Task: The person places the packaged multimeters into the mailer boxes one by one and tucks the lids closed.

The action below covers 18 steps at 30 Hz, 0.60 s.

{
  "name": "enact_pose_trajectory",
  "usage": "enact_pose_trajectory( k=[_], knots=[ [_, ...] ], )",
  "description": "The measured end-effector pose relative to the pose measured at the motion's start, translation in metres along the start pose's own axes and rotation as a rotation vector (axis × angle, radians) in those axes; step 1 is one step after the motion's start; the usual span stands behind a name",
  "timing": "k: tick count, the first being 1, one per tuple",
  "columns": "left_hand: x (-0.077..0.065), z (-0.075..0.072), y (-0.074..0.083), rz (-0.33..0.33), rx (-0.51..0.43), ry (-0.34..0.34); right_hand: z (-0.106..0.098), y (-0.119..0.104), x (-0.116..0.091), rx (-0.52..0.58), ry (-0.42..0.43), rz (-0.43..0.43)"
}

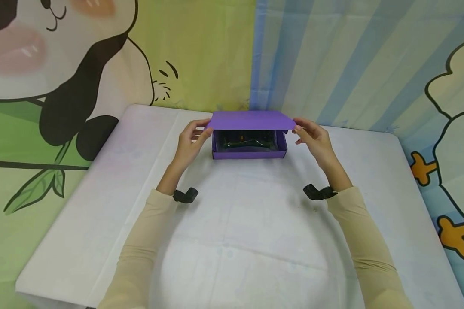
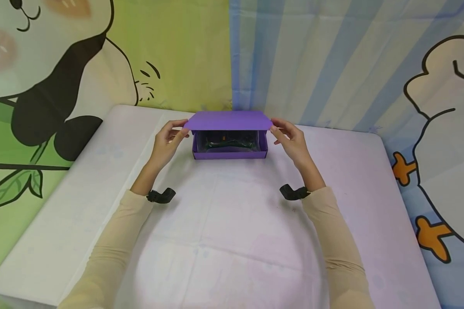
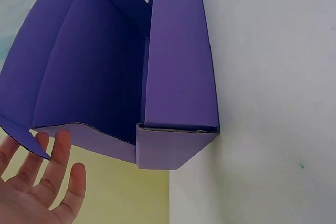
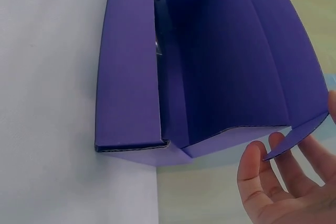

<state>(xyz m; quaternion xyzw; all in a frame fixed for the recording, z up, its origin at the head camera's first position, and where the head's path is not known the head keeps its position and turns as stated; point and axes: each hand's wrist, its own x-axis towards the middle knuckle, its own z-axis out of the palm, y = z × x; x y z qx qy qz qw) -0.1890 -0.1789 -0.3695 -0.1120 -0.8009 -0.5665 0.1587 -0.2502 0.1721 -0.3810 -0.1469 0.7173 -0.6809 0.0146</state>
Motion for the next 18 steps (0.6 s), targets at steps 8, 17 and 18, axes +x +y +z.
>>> enact_pose_trajectory(
  k=[8, 17, 18],
  knots=[
    [-0.006, -0.001, 0.002, 0.003, 0.012, -0.035, -0.002, 0.002, -0.005, -0.034, -0.027, -0.004],
    [-0.011, -0.002, -0.008, -0.032, 0.039, -0.070, -0.002, 0.005, -0.010, -0.147, -0.027, 0.035],
    [-0.011, -0.001, -0.015, -0.035, 0.037, -0.073, -0.002, 0.006, -0.011, -0.151, -0.024, 0.037]
  ],
)
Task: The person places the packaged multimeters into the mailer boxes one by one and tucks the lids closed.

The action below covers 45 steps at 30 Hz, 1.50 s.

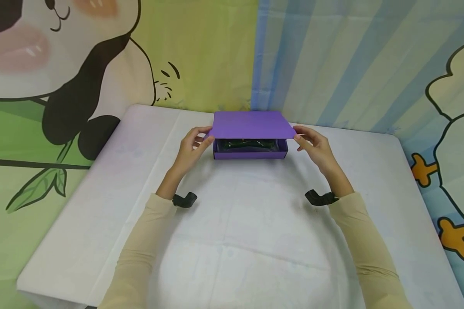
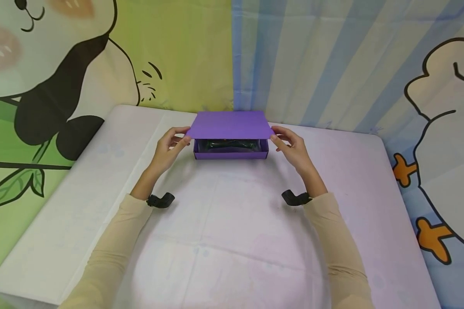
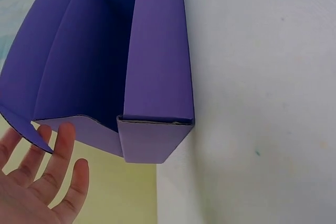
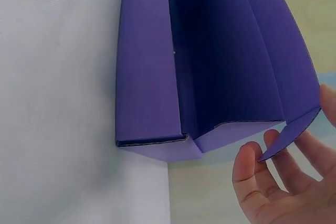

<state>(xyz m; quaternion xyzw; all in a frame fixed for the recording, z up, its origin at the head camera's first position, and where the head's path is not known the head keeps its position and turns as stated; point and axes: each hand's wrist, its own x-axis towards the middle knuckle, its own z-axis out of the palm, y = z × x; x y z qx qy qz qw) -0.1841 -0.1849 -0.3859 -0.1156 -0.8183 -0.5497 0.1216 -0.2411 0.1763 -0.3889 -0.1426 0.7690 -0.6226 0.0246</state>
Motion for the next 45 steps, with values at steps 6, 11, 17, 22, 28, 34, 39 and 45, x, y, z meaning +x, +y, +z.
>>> enact_pose_trajectory(
  k=[6, 11, 17, 22, 28, 34, 39, 45],
  knots=[
    [0.002, 0.001, -0.032, -0.008, 0.023, -0.020, 0.000, 0.011, -0.001, -0.008, 0.001, -0.044],
    [-0.002, 0.000, -0.038, -0.012, 0.039, -0.045, -0.001, 0.018, -0.005, 0.001, -0.007, -0.055],
    [-0.006, -0.002, -0.040, -0.010, 0.058, -0.057, -0.001, 0.023, -0.008, -0.008, -0.028, -0.069],
    [-0.010, -0.002, -0.043, -0.026, 0.065, -0.077, -0.001, 0.027, -0.011, -0.039, -0.042, -0.039],
    [-0.013, -0.002, -0.047, -0.041, 0.076, -0.094, -0.001, 0.031, -0.013, -0.073, -0.057, -0.008],
    [-0.014, 0.000, -0.048, -0.044, 0.084, -0.091, -0.001, 0.034, -0.014, -0.082, -0.072, -0.004],
    [-0.014, 0.003, -0.048, -0.056, 0.089, -0.097, 0.000, 0.035, -0.016, -0.075, -0.083, -0.008],
    [-0.017, 0.001, -0.050, -0.066, 0.092, -0.112, 0.001, 0.025, -0.022, -0.068, -0.104, -0.003]
  ],
)
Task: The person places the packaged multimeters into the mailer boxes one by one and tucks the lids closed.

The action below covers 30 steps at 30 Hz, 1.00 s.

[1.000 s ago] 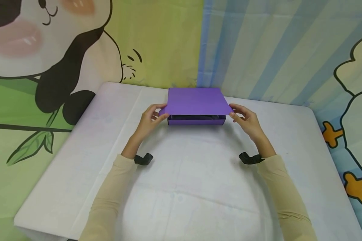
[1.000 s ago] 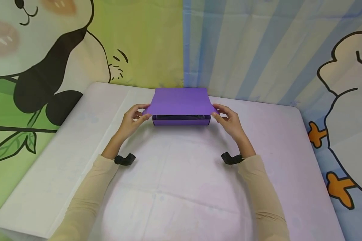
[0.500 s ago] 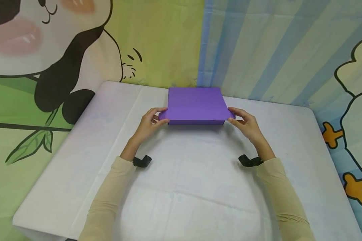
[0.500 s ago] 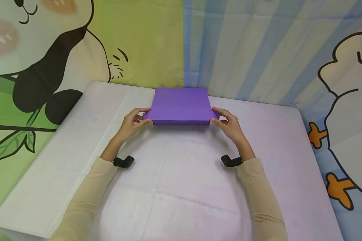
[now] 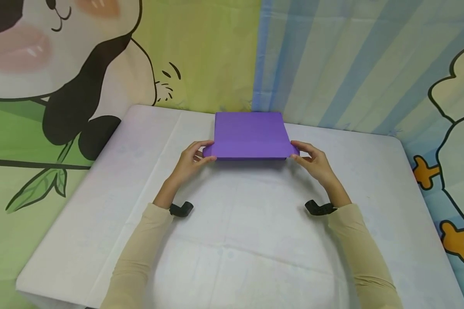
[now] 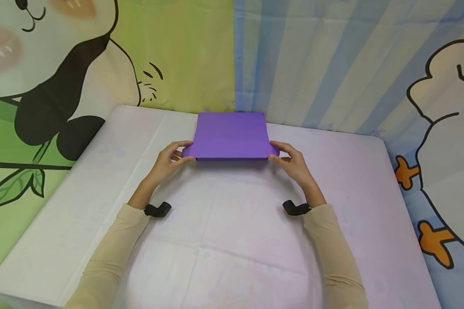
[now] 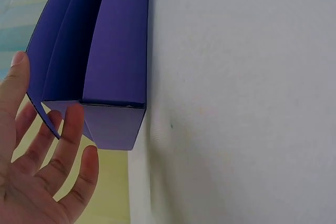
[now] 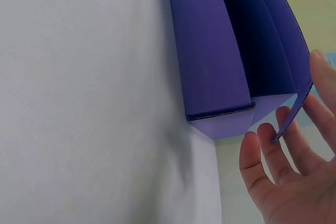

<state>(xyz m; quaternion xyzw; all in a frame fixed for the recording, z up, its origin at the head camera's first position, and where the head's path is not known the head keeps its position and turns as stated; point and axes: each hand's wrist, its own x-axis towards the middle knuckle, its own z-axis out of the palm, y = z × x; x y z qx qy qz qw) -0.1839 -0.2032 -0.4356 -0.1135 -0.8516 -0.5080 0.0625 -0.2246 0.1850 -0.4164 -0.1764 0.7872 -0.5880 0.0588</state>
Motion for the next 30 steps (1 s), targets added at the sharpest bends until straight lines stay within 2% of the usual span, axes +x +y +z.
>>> enact_pose_trajectory(
  k=[2, 6, 10, 15, 24, 30],
  knots=[
    [0.000, 0.000, -0.002, 0.003, -0.013, -0.007, 0.000, 0.002, 0.000, 0.001, -0.007, -0.013],
    [0.000, 0.000, -0.005, 0.016, -0.010, -0.019, -0.001, 0.021, 0.004, 0.011, -0.023, -0.041],
    [-0.001, 0.000, -0.006, 0.020, 0.003, -0.030, 0.000, 0.025, 0.004, 0.001, -0.045, -0.025],
    [-0.003, 0.000, -0.008, -0.014, 0.013, -0.054, 0.002, 0.024, 0.003, -0.004, -0.061, -0.008],
    [-0.004, 0.001, -0.012, -0.041, 0.008, -0.070, 0.006, 0.002, -0.005, -0.031, -0.086, 0.024],
    [-0.006, 0.003, -0.010, -0.040, 0.050, -0.081, 0.003, 0.022, -0.001, -0.019, -0.059, 0.066]
  ],
)
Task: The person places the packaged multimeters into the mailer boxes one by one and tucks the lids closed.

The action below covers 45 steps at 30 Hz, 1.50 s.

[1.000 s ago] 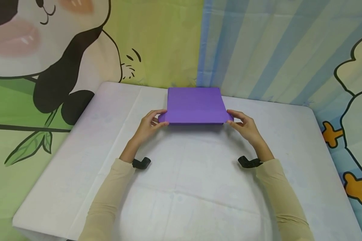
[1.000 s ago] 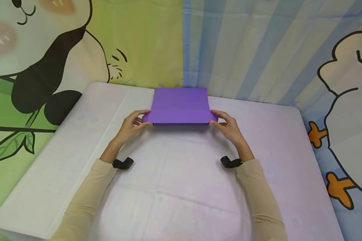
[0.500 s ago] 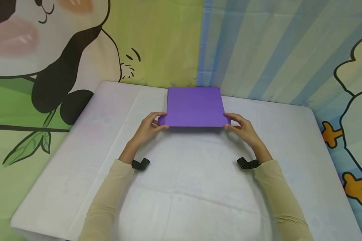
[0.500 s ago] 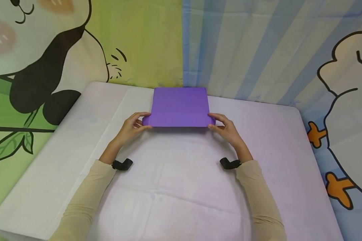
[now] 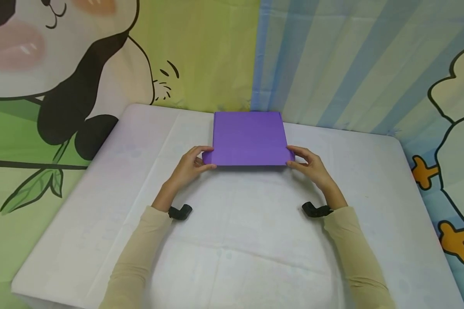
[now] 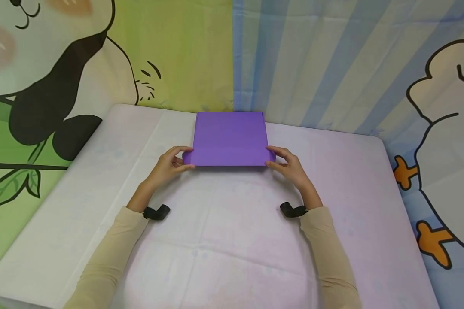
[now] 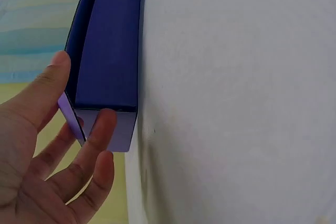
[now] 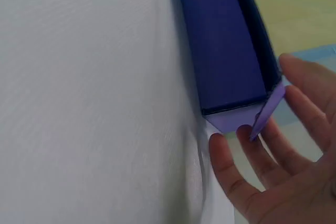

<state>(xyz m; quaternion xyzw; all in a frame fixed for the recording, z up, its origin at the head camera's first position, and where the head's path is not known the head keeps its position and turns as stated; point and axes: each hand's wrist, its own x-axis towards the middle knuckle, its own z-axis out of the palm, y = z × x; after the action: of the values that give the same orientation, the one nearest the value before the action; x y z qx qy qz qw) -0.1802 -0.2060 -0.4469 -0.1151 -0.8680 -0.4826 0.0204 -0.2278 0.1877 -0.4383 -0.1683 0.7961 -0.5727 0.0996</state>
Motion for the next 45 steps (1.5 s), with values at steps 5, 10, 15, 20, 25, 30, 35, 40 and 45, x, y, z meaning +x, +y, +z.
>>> enact_pose_trajectory(
  k=[5, 10, 15, 20, 25, 30, 35, 40, 45],
  knots=[
    [-0.002, 0.002, 0.001, 0.001, 0.066, -0.010, 0.004, 0.013, 0.003, 0.049, 0.052, 0.023],
    [-0.003, 0.004, 0.001, 0.009, 0.069, -0.016, 0.007, 0.019, 0.002, 0.064, 0.080, 0.008],
    [-0.004, 0.006, -0.001, 0.014, 0.053, -0.007, 0.007, 0.021, 0.002, 0.076, 0.091, 0.012],
    [-0.006, 0.011, -0.005, 0.046, 0.031, 0.005, 0.006, 0.024, -0.002, 0.127, 0.072, 0.009],
    [-0.003, 0.016, -0.011, 0.096, 0.002, 0.038, 0.007, 0.029, -0.002, 0.184, 0.079, -0.024],
    [-0.002, 0.019, -0.017, 0.115, 0.000, 0.093, 0.011, 0.037, -0.001, 0.278, 0.091, -0.089],
    [-0.003, 0.020, -0.022, 0.123, -0.031, 0.113, 0.015, 0.041, 0.001, 0.327, 0.091, -0.145],
    [-0.002, 0.022, -0.022, 0.116, -0.125, 0.116, 0.013, 0.040, 0.001, 0.308, 0.094, -0.110],
    [-0.007, 0.020, -0.005, 0.119, -0.183, 0.103, 0.012, 0.040, -0.002, 0.287, 0.102, -0.042]
  ],
)
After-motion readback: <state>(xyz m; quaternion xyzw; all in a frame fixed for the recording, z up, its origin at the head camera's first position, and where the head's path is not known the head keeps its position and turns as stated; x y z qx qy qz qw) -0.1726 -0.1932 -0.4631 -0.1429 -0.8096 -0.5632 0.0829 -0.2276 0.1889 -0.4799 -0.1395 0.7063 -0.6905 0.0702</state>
